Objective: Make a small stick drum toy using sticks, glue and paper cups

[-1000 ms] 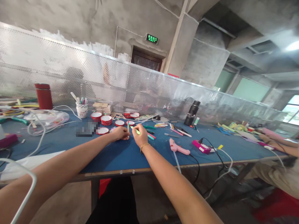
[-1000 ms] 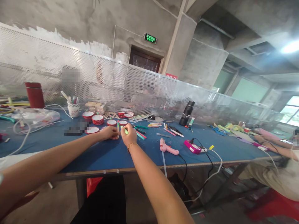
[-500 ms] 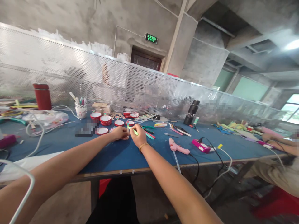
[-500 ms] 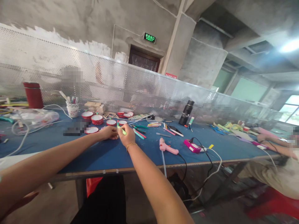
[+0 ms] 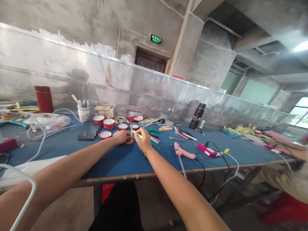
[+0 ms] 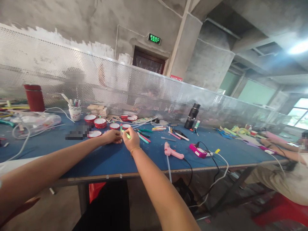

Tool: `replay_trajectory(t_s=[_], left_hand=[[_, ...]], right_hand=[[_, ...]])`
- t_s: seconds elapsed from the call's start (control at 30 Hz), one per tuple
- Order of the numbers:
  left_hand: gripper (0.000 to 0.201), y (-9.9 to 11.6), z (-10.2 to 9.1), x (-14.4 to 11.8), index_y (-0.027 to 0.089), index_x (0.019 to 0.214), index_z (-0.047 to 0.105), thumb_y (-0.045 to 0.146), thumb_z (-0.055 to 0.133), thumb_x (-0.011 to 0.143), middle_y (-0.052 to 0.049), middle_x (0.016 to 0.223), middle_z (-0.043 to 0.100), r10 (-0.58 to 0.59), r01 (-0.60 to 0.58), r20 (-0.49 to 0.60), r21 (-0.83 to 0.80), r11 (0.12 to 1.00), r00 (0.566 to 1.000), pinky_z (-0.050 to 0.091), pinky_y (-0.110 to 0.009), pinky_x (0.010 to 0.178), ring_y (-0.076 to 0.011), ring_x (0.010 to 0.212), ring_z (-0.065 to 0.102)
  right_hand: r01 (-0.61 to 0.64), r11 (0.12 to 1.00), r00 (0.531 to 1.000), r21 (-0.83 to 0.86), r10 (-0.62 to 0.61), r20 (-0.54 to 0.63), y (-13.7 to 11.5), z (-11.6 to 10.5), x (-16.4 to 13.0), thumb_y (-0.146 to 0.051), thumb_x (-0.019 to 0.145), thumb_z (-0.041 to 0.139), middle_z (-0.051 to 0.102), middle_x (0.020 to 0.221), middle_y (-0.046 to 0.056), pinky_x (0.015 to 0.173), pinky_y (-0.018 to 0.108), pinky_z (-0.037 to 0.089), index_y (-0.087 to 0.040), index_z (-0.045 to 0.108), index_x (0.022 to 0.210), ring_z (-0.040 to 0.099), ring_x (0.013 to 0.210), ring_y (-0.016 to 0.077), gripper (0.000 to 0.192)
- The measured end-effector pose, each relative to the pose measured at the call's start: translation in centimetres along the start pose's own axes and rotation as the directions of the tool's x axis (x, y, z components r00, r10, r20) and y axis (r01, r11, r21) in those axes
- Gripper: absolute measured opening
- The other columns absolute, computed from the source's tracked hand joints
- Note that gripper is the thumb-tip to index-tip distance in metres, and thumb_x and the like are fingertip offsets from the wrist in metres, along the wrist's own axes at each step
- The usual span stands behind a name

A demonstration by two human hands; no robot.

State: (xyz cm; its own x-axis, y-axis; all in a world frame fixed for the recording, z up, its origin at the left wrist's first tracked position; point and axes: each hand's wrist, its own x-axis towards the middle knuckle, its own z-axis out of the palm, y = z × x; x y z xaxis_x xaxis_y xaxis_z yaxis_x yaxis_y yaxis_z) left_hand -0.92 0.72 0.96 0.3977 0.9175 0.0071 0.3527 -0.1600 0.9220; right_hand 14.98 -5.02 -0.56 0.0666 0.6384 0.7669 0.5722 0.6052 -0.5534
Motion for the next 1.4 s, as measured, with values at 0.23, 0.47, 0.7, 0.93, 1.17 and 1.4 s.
replay_trajectory(t_s=[0.23,0.47,0.7,0.93,1.17,1.4], left_hand=[[0.039,0.04,-0.02,0.13,0.019,0.064,0.062,0.040,0.094,0.059,0.000,0.063,0.071,-0.012,0.012,0.010,0.004,1.000,1.000,0.057,-0.022,0.065,-0.0155,0.065,0.071],[0.042,0.27,0.06,-0.24,0.019,0.063,0.060,0.042,0.095,0.057,0.000,0.064,0.072,-0.015,0.015,-0.008,0.005,1.000,1.000,0.057,-0.023,0.066,-0.0156,0.065,0.071],[0.039,0.43,0.02,-0.39,0.019,0.063,0.062,0.041,0.094,0.059,0.000,0.064,0.072,-0.015,0.015,0.002,0.019,1.000,1.000,0.057,-0.023,0.067,-0.0155,0.066,0.071],[0.038,0.40,0.10,-0.37,0.019,0.063,0.059,0.037,0.093,0.061,0.001,0.063,0.072,-0.029,0.029,-0.004,0.009,1.000,1.000,0.057,-0.022,0.067,-0.0143,0.063,0.070],[0.035,0.56,0.12,-0.49,0.020,0.064,0.062,0.036,0.093,0.060,0.001,0.064,0.071,-0.034,0.034,-0.002,0.014,0.999,0.999,0.057,-0.022,0.069,-0.0156,0.067,0.072],[0.038,0.56,0.02,-0.56,0.019,0.062,0.059,0.037,0.093,0.062,0.000,0.063,0.072,-0.013,0.013,0.009,-0.006,1.000,1.000,0.056,-0.022,0.064,-0.0139,0.062,0.069]], right_hand=[[-0.042,0.998,0.999,-0.053,0.040,-0.035,0.32,-0.12,0.12,-0.034,0.089,0.054,0.068,0.073,0.000,0.069,0.029,0.047,-0.026,0.052,0.075,0.064,0.070,0.0196,0.016],[0.005,1.000,1.000,-0.019,-0.005,0.002,-0.09,0.03,-0.04,-0.035,0.090,0.054,0.067,0.074,0.000,0.071,0.028,0.047,-0.026,0.052,0.076,0.063,0.071,0.0190,0.016],[-0.040,0.996,0.999,-0.076,0.037,-0.030,0.31,-0.14,0.12,-0.034,0.088,0.054,0.066,0.073,0.000,0.070,0.028,0.046,-0.026,0.052,0.075,0.062,0.072,0.0198,0.016],[0.001,1.000,1.000,-0.008,-0.001,-0.008,-0.07,-0.02,-0.06,-0.035,0.089,0.054,0.066,0.073,-0.001,0.069,0.028,0.046,-0.026,0.053,0.076,0.062,0.069,0.0188,0.016],[-0.048,0.998,0.998,-0.041,0.047,-0.032,0.49,-0.03,0.17,-0.034,0.087,0.055,0.067,0.072,0.000,0.069,0.029,0.047,-0.026,0.052,0.075,0.062,0.070,0.0195,0.015],[-0.011,1.000,1.000,0.010,0.011,-0.023,0.26,-0.05,0.00,-0.037,0.090,0.053,0.067,0.073,0.000,0.069,0.028,0.048,-0.026,0.051,0.076,0.063,0.069,0.0187,0.017]])
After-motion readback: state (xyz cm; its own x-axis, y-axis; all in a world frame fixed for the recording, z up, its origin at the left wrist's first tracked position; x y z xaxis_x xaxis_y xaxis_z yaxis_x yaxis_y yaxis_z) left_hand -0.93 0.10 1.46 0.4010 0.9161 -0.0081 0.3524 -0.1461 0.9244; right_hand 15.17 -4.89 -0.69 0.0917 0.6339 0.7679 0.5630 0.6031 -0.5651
